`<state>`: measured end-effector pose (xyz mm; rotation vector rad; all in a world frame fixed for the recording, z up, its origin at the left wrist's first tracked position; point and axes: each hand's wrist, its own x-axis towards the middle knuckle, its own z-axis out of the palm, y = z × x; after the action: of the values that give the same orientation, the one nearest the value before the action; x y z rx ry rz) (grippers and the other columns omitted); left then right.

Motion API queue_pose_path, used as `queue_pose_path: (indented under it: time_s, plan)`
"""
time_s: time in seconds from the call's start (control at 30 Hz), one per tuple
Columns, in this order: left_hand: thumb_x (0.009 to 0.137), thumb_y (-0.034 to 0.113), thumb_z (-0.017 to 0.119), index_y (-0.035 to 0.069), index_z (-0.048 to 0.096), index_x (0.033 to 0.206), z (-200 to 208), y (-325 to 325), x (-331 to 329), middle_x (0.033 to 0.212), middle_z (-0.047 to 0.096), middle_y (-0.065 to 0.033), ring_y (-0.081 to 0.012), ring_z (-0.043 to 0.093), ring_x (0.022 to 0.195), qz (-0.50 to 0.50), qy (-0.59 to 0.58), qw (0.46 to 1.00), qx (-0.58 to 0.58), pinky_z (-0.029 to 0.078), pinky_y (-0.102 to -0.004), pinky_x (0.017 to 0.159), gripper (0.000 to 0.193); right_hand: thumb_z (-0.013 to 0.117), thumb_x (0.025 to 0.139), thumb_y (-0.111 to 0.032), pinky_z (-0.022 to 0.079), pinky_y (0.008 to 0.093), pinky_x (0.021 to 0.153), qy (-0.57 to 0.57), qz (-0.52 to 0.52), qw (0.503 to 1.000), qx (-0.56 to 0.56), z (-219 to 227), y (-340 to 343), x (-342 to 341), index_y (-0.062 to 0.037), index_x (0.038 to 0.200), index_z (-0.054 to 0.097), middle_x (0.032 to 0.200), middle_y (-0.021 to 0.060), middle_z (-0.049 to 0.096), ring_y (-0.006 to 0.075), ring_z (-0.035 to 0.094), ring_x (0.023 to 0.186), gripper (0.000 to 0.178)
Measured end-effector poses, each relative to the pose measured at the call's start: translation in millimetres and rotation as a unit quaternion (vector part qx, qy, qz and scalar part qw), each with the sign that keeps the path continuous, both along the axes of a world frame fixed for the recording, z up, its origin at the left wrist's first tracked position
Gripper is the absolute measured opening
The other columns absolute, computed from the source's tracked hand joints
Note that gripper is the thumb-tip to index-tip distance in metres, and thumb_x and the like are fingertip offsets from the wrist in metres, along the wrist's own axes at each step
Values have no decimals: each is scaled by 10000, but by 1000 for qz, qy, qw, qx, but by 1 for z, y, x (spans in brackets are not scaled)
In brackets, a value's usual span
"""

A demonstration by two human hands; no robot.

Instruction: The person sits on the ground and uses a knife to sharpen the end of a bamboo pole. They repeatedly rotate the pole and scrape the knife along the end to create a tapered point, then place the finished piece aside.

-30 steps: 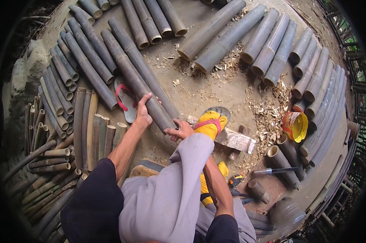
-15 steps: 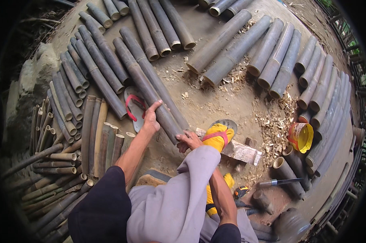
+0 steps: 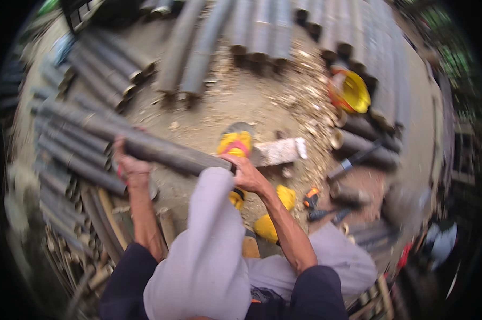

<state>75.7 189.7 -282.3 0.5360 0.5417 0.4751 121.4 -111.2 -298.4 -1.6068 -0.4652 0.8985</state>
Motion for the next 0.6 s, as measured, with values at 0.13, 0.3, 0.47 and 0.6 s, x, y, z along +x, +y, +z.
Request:
queue_pose_path:
  time_s: [0.13, 0.3, 0.47, 0.6]
  plan:
    - [777, 505, 642, -3, 530, 1137, 34, 54, 36, 1051, 574, -158, -294, 544, 959, -60, -39, 996, 62, 440, -410, 913, 632, 748, 710, -367, 452, 309, 854, 6, -70, 998, 1, 16, -44, -4, -27, 1178, 573, 1012, 106, 635, 186, 585, 946, 605]
    - [758, 340, 665, -20, 508, 1125, 50, 25, 51, 1011, 574, -161, -303, 548, 976, -108, -70, 988, 90, 441, -415, 927, 537, 735, 797, -251, 490, 251, 681, -55, -267, 955, -116, 10, -107, -32, -43, 1179, 568, 843, 26, 622, 103, 584, 741, 466]
    - [780, 427, 579, -19, 480, 1204, 86, -41, 57, 1024, 580, -212, -331, 567, 977, -27, -31, 979, 200, 451, -436, 924, 624, 636, 820, -124, 491, 291, 623, -198, -524, 774, -295, -26, -208, -47, -4, 1095, 609, 761, 69, 622, 135, 583, 644, 301]
    - [772, 357, 630, 13, 428, 1226, 122, -91, 48, 1161, 498, -192, -339, 524, 1010, 18, -126, 954, 272, 434, -476, 938, 605, 668, 776, -76, 518, 324, 676, -192, -570, 727, -332, -42, -256, -44, -43, 1179, 533, 904, 118, 663, 211, 662, 768, 426]
